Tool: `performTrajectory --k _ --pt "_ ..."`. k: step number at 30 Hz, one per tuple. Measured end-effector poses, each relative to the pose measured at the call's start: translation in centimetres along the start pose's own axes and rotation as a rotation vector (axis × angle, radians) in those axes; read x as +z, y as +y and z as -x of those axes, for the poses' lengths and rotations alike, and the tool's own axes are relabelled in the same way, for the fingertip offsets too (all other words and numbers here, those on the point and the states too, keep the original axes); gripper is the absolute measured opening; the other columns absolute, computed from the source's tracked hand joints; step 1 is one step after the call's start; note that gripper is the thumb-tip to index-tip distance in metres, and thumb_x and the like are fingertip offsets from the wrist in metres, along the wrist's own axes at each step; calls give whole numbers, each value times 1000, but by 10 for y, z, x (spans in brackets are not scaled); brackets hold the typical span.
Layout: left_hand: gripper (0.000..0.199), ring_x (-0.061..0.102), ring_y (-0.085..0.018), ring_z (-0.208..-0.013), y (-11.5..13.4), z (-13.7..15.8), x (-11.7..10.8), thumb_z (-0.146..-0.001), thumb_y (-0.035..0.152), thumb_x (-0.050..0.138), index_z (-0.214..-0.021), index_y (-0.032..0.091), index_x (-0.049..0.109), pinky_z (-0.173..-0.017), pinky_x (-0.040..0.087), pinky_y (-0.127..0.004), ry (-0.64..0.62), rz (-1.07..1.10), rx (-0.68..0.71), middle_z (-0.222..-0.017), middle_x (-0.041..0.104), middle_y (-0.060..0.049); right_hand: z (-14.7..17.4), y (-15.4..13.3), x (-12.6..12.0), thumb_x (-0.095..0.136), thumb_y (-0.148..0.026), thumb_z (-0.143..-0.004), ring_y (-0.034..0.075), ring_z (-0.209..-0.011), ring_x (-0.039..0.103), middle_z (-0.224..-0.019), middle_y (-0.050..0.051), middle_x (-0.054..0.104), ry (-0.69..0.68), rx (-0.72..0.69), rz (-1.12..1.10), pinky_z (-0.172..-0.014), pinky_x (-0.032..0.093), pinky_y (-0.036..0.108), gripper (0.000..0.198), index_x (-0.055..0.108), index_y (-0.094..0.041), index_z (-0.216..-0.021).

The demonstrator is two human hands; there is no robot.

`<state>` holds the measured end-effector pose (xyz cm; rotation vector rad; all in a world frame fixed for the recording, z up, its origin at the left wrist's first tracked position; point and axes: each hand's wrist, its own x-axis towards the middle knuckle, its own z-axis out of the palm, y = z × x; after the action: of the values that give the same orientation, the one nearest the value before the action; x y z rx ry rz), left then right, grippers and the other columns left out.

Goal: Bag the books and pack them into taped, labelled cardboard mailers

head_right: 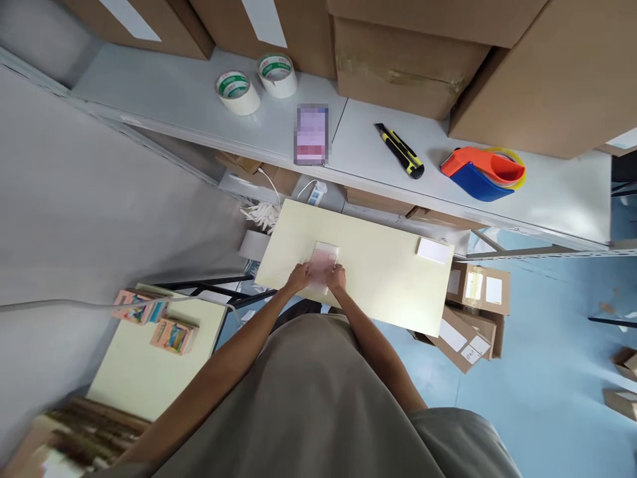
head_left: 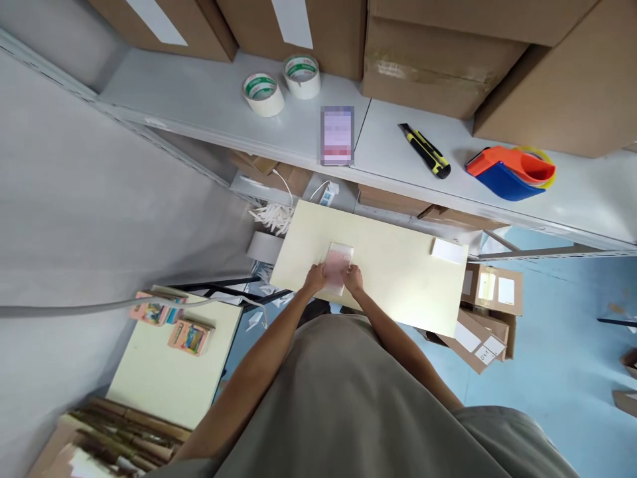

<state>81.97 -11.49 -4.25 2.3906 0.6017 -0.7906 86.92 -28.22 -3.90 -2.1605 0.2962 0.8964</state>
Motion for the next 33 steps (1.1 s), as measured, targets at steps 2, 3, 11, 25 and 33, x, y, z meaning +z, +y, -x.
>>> performTrajectory --k 2,3,11,25,33 --pt "54 73 -37 -136 2 -1 7 -96 17 67 -150 13 65 -120 56 -47 3 44 -2 -144 73 -24 -8 4 2 72 -32 -96 27 -111 78 -123 20 82 11 19 -38 -88 59 31 42 71 -8 -131" --pt "53 73 -37 -137 5 -2 11 -96 17 68 -148 13 66 -121 56 -48 0 72 0 -145 72 -25 -12 6 1 73 -32 -93 26 -107 78 -117 17 83 12 23 -58 -84 58 30 38 73 -10 -124" --pt "46 79 -36 -122 47 5 38 -87 24 82 -132 17 76 -114 61 -47 -92 393 69 -126 82 -19 -10 39 -33 78 -28 -79 28 -89 74 -85 5 81 68 -44 -213 -81 57 34 12 66 -27 -82" --pt "73 80 -34 -119 127 44 -48 -76 76 98 -113 15 87 -113 60 -44 -267 1242 438 -118 87 -15 81 22 -148 98 -69 -77 30 -105 82 -115 10 89 -13 -376 -928 -94 68 42 63 83 -22 -117" --pt "58 72 -23 -85 146 72 -75 -77 73 95 -83 17 80 -75 54 -30 -24 980 540 -80 78 -4 103 12 -157 94 -77 -77 36 -115 81 -123 15 88 148 -395 -769 -100 69 50 73 80 -21 -123"
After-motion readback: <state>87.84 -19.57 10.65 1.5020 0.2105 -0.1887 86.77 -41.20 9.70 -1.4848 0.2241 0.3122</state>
